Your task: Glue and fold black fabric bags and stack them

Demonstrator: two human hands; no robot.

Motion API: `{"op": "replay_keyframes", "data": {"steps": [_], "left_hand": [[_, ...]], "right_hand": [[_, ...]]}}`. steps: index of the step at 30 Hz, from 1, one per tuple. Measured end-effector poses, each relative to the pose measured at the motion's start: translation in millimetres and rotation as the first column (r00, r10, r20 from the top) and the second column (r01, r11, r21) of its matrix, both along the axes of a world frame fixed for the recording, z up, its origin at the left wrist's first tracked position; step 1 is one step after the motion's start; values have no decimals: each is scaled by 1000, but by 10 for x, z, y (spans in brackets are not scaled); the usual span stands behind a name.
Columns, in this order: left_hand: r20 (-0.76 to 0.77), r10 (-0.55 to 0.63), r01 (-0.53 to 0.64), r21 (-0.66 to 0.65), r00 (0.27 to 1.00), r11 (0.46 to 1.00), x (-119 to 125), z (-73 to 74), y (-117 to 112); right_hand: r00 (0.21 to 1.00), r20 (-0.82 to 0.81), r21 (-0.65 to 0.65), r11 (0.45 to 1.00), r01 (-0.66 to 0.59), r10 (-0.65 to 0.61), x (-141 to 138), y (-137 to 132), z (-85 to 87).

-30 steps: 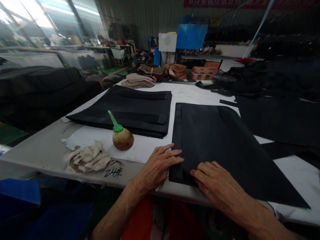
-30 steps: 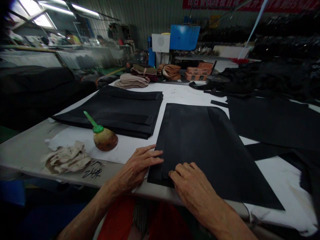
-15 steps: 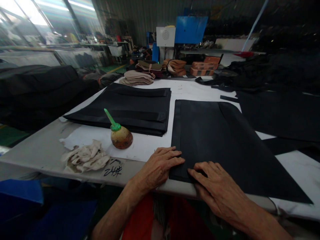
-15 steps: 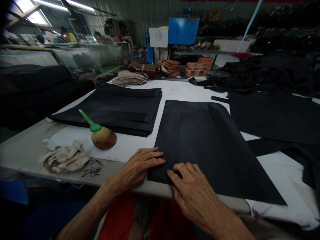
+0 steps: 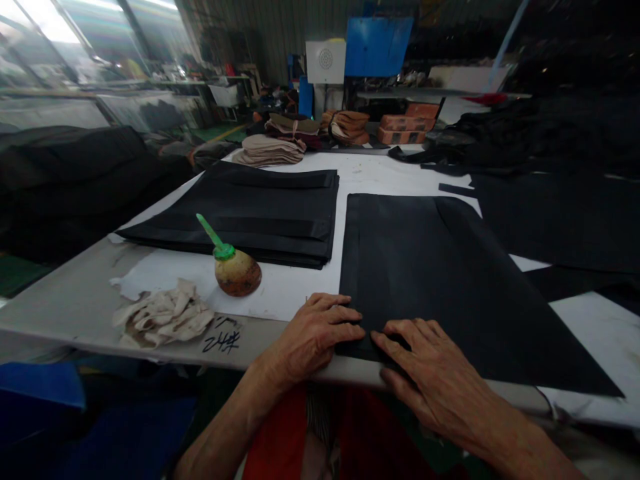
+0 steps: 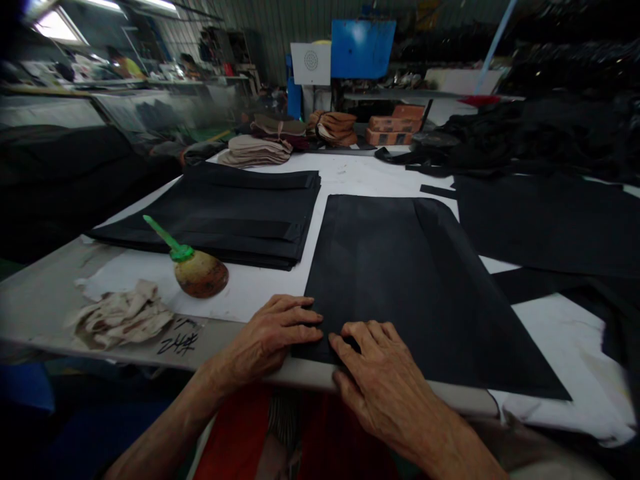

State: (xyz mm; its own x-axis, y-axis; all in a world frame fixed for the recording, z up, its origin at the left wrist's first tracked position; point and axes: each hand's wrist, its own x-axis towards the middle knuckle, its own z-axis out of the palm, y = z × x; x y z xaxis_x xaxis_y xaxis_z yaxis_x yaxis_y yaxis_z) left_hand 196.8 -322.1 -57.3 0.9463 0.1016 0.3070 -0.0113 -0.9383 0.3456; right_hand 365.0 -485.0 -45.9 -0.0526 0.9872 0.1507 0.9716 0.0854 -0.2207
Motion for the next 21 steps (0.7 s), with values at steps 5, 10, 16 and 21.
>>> {"op": "replay_keyframes", "data": {"steps": [5, 10, 16, 21], "left_hand": [[-44, -22, 25, 70, 999, 997, -2, 29, -30], [-72, -32, 38, 83, 997, 996, -9, 31, -21], [-97, -34, 43, 87, 995, 995, -10, 29, 20], [-111, -58, 66, 68, 992, 996, -16, 29, 64]], "right_hand": [[1000, 11, -9, 1000, 0, 1, 29, -24, 4], [998, -5, 12, 998, -60, 60, 121, -147, -45], [997, 44, 54, 997, -62, 59, 111, -198, -57], [996, 37, 90, 993, -79, 76, 149, -247, -78]]}}
